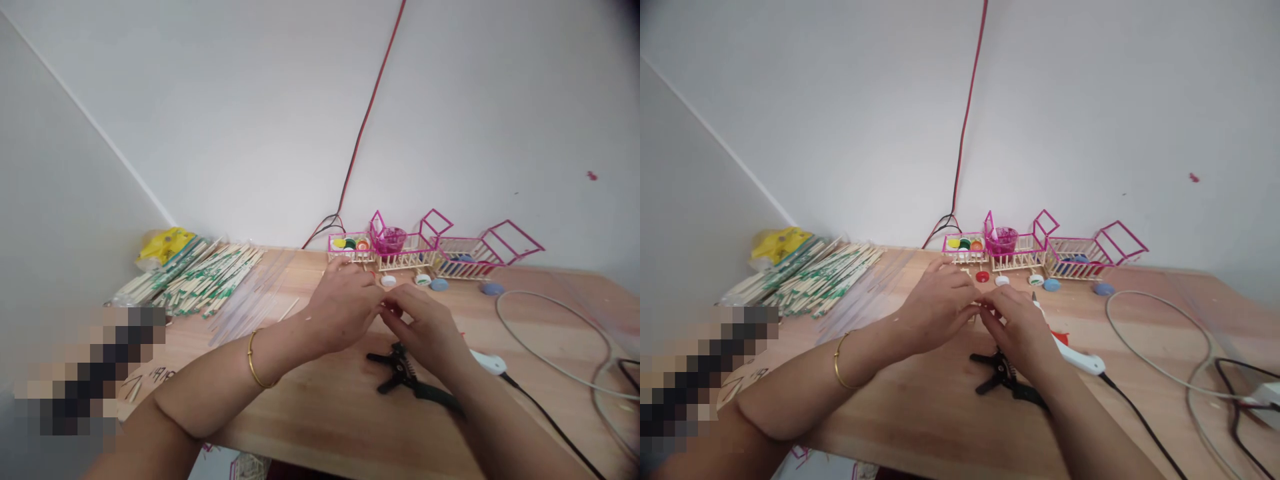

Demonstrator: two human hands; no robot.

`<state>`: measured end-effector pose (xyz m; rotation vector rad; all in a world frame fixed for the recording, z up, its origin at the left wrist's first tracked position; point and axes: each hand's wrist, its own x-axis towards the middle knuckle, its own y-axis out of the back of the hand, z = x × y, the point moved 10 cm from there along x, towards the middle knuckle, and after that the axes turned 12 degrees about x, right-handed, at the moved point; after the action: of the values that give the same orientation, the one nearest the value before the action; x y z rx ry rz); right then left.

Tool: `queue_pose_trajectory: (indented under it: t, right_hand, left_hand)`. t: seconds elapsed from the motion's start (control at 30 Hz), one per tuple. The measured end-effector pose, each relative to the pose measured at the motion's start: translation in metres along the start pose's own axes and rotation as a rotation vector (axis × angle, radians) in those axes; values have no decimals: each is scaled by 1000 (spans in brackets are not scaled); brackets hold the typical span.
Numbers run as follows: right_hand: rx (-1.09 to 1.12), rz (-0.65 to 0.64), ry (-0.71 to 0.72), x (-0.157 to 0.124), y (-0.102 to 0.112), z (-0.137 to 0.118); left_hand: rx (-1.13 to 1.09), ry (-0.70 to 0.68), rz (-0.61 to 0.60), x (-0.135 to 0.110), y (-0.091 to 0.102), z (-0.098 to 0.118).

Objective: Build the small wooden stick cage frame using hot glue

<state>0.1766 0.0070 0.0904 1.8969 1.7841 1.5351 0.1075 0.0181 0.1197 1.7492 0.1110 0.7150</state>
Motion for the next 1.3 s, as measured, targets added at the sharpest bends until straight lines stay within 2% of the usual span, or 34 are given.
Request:
queue_pose_trajectory:
  t: [0.2, 0.3, 0.43, 0.57, 0.73, 0.8, 0.93, 1.07, 1.13, 1.23, 1.3]
  right_hand:
    - [0, -41, -33, -1, -2, 5]
    - [-5, -51, -66, -1, 6, 13]
    - [-41, 120, -81, -1, 43, 13]
    - [-104, 315, -5, -6, 80, -10]
    - [-144, 503, -7, -20, 114, -38]
    - [-171, 526, -24, -26, 123, -45]
    - [-228, 470, -78, -37, 132, -39]
    - [-260, 337, -199, -51, 130, -11]
    - [-205, 171, -279, -59, 117, 12]
    - [-135, -140, -364, -74, 83, 46]
    - [-174, -186, -321, -81, 72, 60]
  left_hand:
    - [15, -12, 27, 1, 0, 1]
    - [11, -14, 39, 2, 2, -1]
    - [-9, -4, 10, 4, 1, -5]
    - [-24, 3, -18, 7, -1, -7]
    - [-11, 18, -32, 9, -1, -10]
    - [-13, 17, -35, 9, 0, -11]
    - [-27, -5, -36, 11, -1, -12]
    - [-32, -24, -43, 12, -4, -12]
    - [-39, -33, -47, 13, -7, -11]
    - [-58, -50, -50, 14, -9, -10]
    - [-73, -58, -46, 14, -10, -9]
